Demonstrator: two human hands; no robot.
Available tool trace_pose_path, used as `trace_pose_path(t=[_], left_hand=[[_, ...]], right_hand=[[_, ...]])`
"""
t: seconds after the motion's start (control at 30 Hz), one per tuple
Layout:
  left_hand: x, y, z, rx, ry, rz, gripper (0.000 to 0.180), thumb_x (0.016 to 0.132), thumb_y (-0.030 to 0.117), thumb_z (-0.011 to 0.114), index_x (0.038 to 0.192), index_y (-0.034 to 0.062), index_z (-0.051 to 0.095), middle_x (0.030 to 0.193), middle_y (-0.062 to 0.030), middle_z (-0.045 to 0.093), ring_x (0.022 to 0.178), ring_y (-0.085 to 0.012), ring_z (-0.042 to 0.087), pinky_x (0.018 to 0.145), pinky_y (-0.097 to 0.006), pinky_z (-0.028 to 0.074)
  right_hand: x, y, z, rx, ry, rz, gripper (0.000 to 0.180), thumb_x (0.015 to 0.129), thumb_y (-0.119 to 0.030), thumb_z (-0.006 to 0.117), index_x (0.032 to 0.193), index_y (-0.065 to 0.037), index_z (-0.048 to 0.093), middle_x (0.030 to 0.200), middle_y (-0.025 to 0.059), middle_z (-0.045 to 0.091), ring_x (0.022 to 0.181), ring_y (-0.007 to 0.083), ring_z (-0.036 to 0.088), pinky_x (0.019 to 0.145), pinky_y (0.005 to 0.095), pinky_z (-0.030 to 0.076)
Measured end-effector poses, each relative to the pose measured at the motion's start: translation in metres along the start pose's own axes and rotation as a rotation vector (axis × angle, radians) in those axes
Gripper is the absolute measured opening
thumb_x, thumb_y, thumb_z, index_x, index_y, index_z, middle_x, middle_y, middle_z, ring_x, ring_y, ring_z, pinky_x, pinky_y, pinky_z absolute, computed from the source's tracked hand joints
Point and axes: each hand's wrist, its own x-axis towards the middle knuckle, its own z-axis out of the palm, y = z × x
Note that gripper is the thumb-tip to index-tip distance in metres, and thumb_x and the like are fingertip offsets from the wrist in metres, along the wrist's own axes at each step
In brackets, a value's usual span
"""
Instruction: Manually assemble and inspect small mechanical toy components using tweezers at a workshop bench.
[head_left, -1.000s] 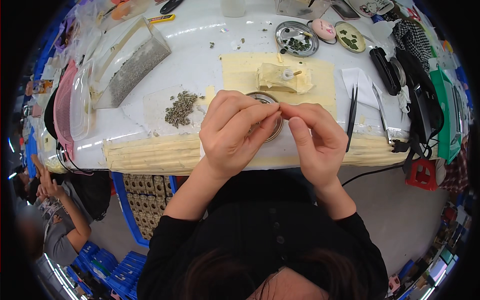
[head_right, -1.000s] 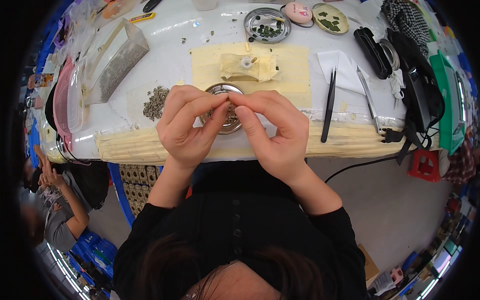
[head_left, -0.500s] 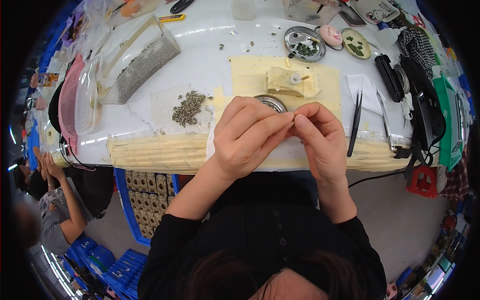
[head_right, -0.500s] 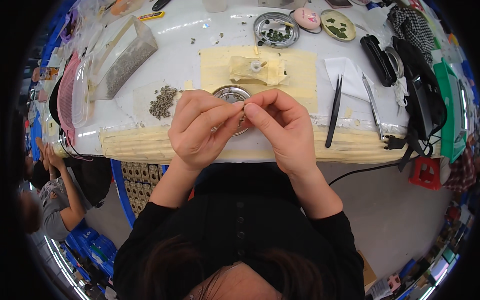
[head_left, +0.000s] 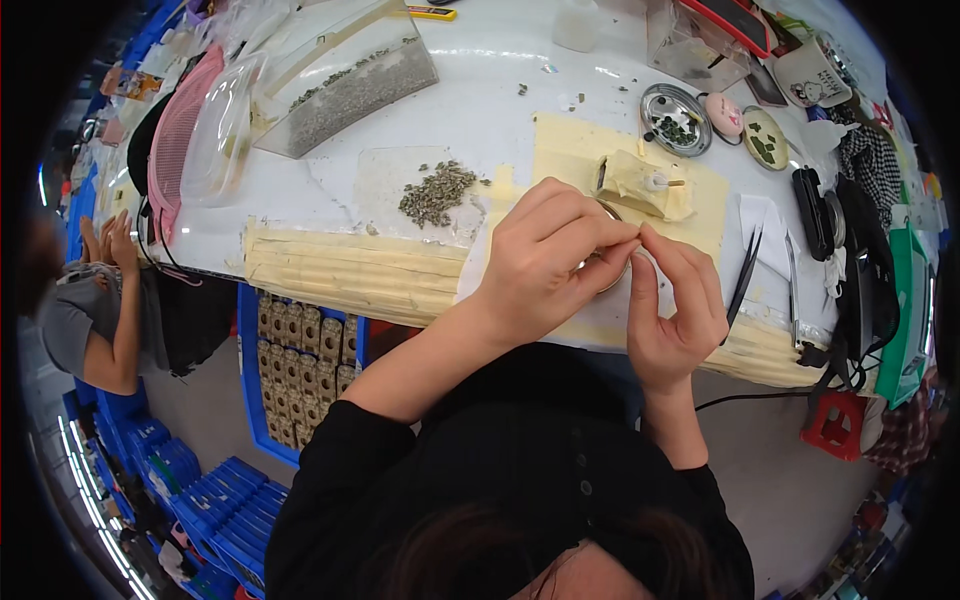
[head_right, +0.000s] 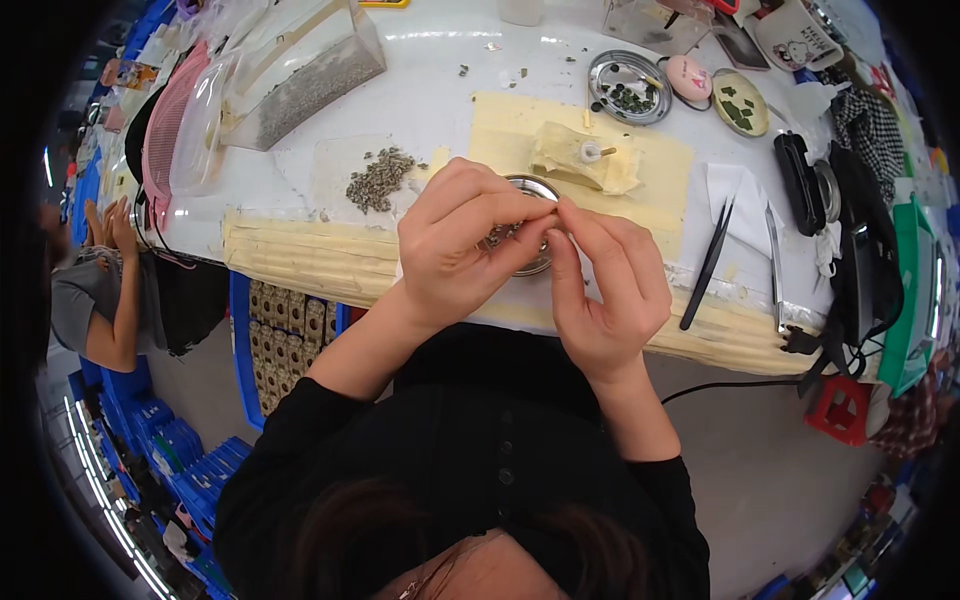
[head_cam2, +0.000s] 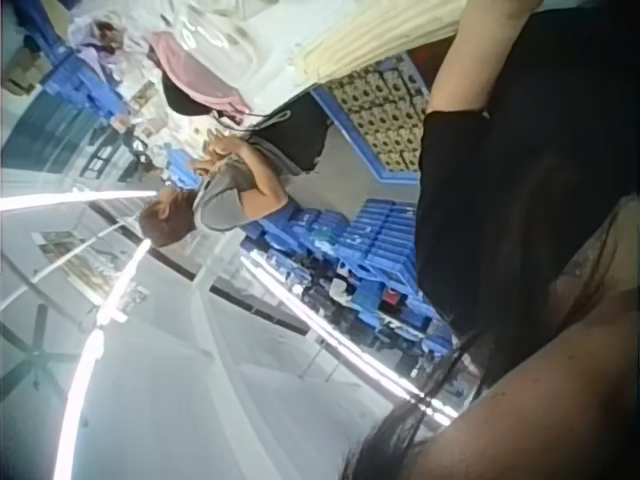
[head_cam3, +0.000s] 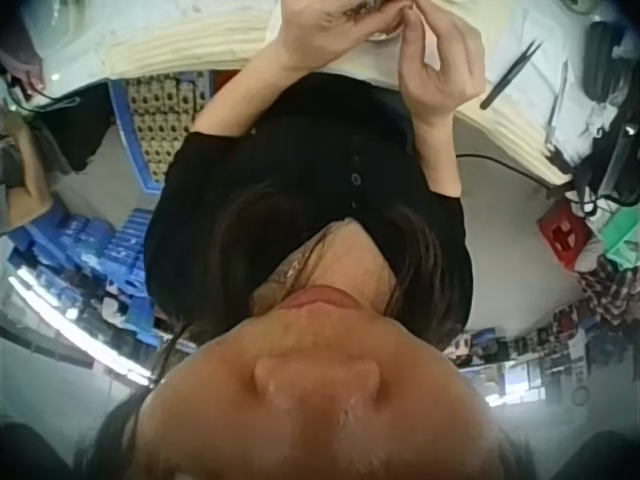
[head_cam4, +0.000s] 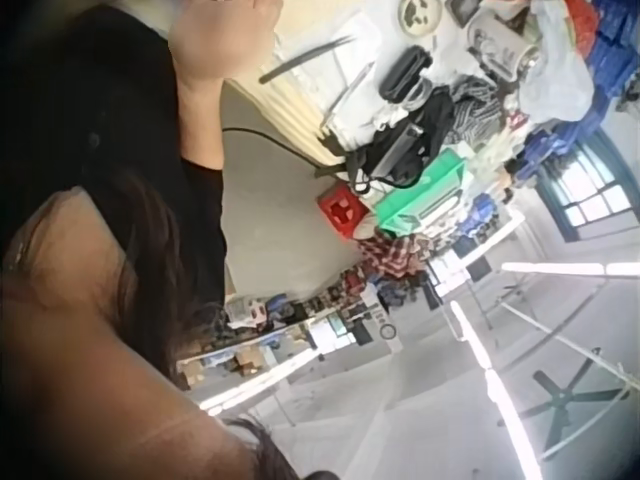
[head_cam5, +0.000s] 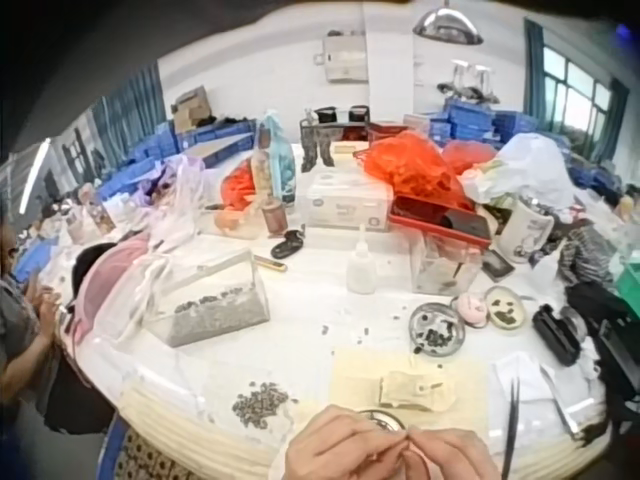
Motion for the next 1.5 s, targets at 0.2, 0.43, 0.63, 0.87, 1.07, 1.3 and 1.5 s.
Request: trace_pose_path(t=[0.2,0.43,0.63,0.87,1.07,1.3,1.5], left_hand=[[0.002,0.004,0.0,0.027,-0.026,0.121,0.025,0.064,-0.004,0.081,0.087,0.0034,0.072,0.076,-0.0036,0.064,0.069,-0.0202,0.058,0.059,-0.03,0.045],[0.001,0.005,0.003,0.103,-0.086,0.18,0.029,0.062,-0.002,0.079,0.089,0.0031,0.071,0.077,-0.0052,0.061,0.071,-0.023,0.058,0.061,-0.032,0.048],[0.003,0.006,0.003,0.128,-0.073,0.102,0.026,0.062,-0.003,0.079,0.087,0.0023,0.071,0.075,-0.0054,0.062,0.069,-0.0225,0.058,0.06,-0.031,0.047],[0.006,0.011,0.0,0.075,-0.093,0.113,0.024,0.065,-0.003,0.08,0.087,0.0029,0.073,0.073,-0.004,0.063,0.068,-0.0198,0.057,0.059,-0.03,0.046],[0.006,0.01,-0.005,-0.025,-0.118,0.049,0.025,0.065,-0.005,0.079,0.088,0.0035,0.073,0.076,-0.004,0.064,0.07,-0.0198,0.058,0.062,-0.029,0.045],[0.008,0.009,-0.011,-0.115,-0.152,-0.013,0.026,0.066,-0.004,0.08,0.09,0.0037,0.073,0.078,-0.005,0.065,0.072,-0.02,0.059,0.064,-0.03,0.046],[0.006,0.009,-0.01,-0.103,-0.133,-0.007,0.027,0.065,-0.004,0.08,0.09,0.0036,0.074,0.078,-0.005,0.065,0.071,-0.0203,0.06,0.063,-0.029,0.047]], right_hand=[[-0.003,-0.003,-0.012,0.658,-0.108,0.552,0.016,0.092,-0.003,0.065,0.106,0.005,0.066,0.095,0.0066,0.068,0.086,0.0122,0.063,0.076,0.0261,0.052],[-0.001,-0.001,-0.017,0.851,-0.076,0.713,0.013,0.091,-0.005,0.068,0.101,0.003,0.065,0.089,0.0043,0.067,0.083,0.01,0.062,0.073,0.0242,0.052],[0.0,0.001,-0.008,0.026,0.004,0.014,0.011,0.088,-0.004,0.069,0.096,0.002,0.065,0.088,0.0058,0.069,0.079,0.0081,0.063,0.071,0.0259,0.053],[0.003,0.001,-0.019,0.898,-0.127,0.765,0.012,0.092,-0.008,0.066,0.097,0.002,0.064,0.088,0.0049,0.068,0.08,0.009,0.064,0.073,0.0235,0.053],[0.009,0.001,-0.023,1.105,-0.193,0.912,0.014,0.094,-0.011,0.064,0.099,0.002,0.064,0.088,0.0062,0.068,0.08,0.0112,0.066,0.074,0.0249,0.054],[0.01,0.003,-0.02,1.215,-0.248,0.977,0.015,0.095,-0.013,0.063,0.099,0.001,0.065,0.088,0.0056,0.068,0.079,0.0114,0.066,0.074,0.0249,0.055],[0.01,0.003,-0.02,1.229,-0.27,0.953,0.014,0.096,-0.013,0.062,0.099,0.0,0.064,0.088,0.005,0.068,0.079,0.0109,0.066,0.076,0.0248,0.055]])
